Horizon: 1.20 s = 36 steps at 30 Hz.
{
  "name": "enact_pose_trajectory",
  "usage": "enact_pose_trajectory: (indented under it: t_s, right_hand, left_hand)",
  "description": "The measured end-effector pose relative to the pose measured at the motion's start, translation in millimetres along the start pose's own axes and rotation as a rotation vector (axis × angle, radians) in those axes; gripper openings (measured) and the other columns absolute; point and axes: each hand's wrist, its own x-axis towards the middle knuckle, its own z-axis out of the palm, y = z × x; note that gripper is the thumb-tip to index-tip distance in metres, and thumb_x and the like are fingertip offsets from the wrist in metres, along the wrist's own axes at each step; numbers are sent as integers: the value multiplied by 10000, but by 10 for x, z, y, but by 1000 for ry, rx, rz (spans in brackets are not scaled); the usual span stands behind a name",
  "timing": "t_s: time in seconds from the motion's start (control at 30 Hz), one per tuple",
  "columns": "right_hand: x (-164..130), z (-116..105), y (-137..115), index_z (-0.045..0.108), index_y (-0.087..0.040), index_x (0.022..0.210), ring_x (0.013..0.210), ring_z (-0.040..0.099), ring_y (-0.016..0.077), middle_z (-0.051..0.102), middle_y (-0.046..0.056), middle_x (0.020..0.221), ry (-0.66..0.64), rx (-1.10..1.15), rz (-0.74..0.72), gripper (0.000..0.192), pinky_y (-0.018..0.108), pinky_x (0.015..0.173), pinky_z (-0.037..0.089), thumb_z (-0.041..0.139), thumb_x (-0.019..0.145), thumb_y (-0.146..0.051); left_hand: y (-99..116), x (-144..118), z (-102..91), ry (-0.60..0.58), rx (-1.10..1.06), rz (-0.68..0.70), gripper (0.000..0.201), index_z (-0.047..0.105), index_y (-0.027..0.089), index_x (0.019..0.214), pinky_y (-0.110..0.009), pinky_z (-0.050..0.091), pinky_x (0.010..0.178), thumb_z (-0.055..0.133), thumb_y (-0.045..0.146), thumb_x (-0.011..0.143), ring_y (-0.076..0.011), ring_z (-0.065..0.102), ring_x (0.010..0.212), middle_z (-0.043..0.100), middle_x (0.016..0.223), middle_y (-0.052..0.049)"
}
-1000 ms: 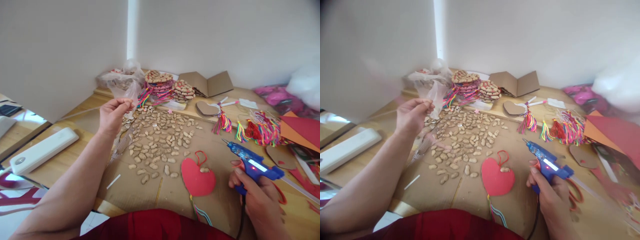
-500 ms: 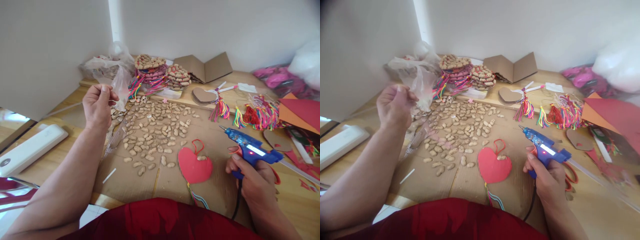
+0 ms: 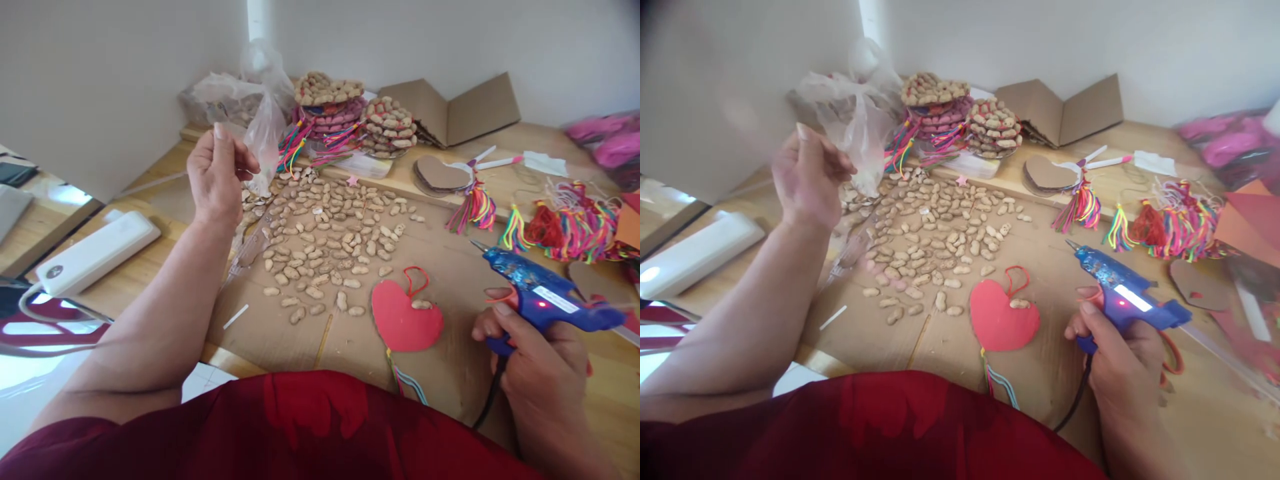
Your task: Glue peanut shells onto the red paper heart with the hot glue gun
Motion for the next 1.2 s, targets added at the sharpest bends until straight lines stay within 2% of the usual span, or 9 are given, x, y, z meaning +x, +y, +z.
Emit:
enact_pose_trajectory:
  t_s: [0.1, 0.17, 0.2, 0.3, 0.37, 0.43, 0.57, 0.73, 1.2]
  right_hand:
    - [11, 7, 9, 683, -189, 876, 520, 471, 116, 584, -2, 758, 21, 15, -8, 203, 280, 486, 407, 785, 708, -240]
    - [16, 11, 12, 685, -185, 873, 511, 467, 114, 584, 1, 766, 27, 14, -14, 206, 281, 475, 402, 784, 705, -251]
    - [18, 10, 14, 686, -183, 873, 508, 467, 115, 576, 0, 756, 24, 7, -14, 203, 282, 471, 399, 782, 710, -256]
    - [21, 4, 23, 681, -181, 864, 506, 476, 111, 585, 4, 787, 26, 4, -30, 191, 280, 467, 399, 778, 715, -248]
    - [20, 0, 28, 676, -183, 869, 511, 486, 102, 615, 20, 886, 15, 15, -37, 192, 278, 470, 410, 776, 715, -237]
    - [18, 1, 27, 664, -187, 872, 515, 485, 95, 624, 29, 969, 8, 19, -38, 191, 276, 469, 420, 770, 718, -227]
    - [11, 17, 8, 653, -183, 868, 532, 485, 100, 613, 29, 968, 9, 7, -40, 181, 275, 471, 427, 759, 727, -227]
    - [2, 20, -10, 662, -178, 862, 546, 484, 111, 599, 33, 929, 28, -21, -10, 201, 293, 482, 419, 770, 716, -266]
    - [7, 19, -15, 658, -183, 863, 516, 480, 116, 598, 22, 888, 30, -21, -7, 190, 295, 465, 386, 766, 718, -242]
  left_hand:
    - [79, -37, -43, -132, 128, 30, 351, 513, 180, 794, -233, 425, 600, 509, 465, 998, -64, 540, 616, 626, 684, 40]
    - [195, -112, -67, -362, 222, 48, 255, 578, 197, 976, -266, 482, 732, 656, 428, 902, -95, 603, 786, 699, 885, 38]
    - [266, -162, -71, -510, 258, 59, 312, 582, 211, 1083, -287, 495, 790, 698, 400, 863, -117, 621, 865, 712, 969, 31]
    - [471, -331, -49, -921, 385, 93, 303, 636, 183, 1101, -297, 503, 813, 662, 359, 854, -154, 658, 885, 729, 953, -10]
    - [552, -421, -16, -1109, 476, 162, 227, 677, 183, 1049, -283, 494, 842, 608, 310, 874, -165, 668, 925, 731, 986, -25]
    - [568, -474, 19, -1215, 541, 256, 234, 688, 205, 1080, -274, 475, 891, 577, 251, 879, -167, 656, 983, 721, 1039, -19]
    - [463, -508, 75, -1289, 610, 355, 332, 670, 221, 1156, -278, 444, 945, 583, 168, 840, -168, 630, 999, 711, 1009, -6]
    - [338, -534, 110, -1294, 620, 390, 336, 688, 221, 1097, -266, 441, 911, 566, 109, 805, -161, 634, 938, 717, 958, 6]
    - [388, -526, 110, -1284, 759, 396, 301, 701, 212, 1074, -278, 452, 876, 559, 145, 818, -182, 646, 926, 724, 955, -8]
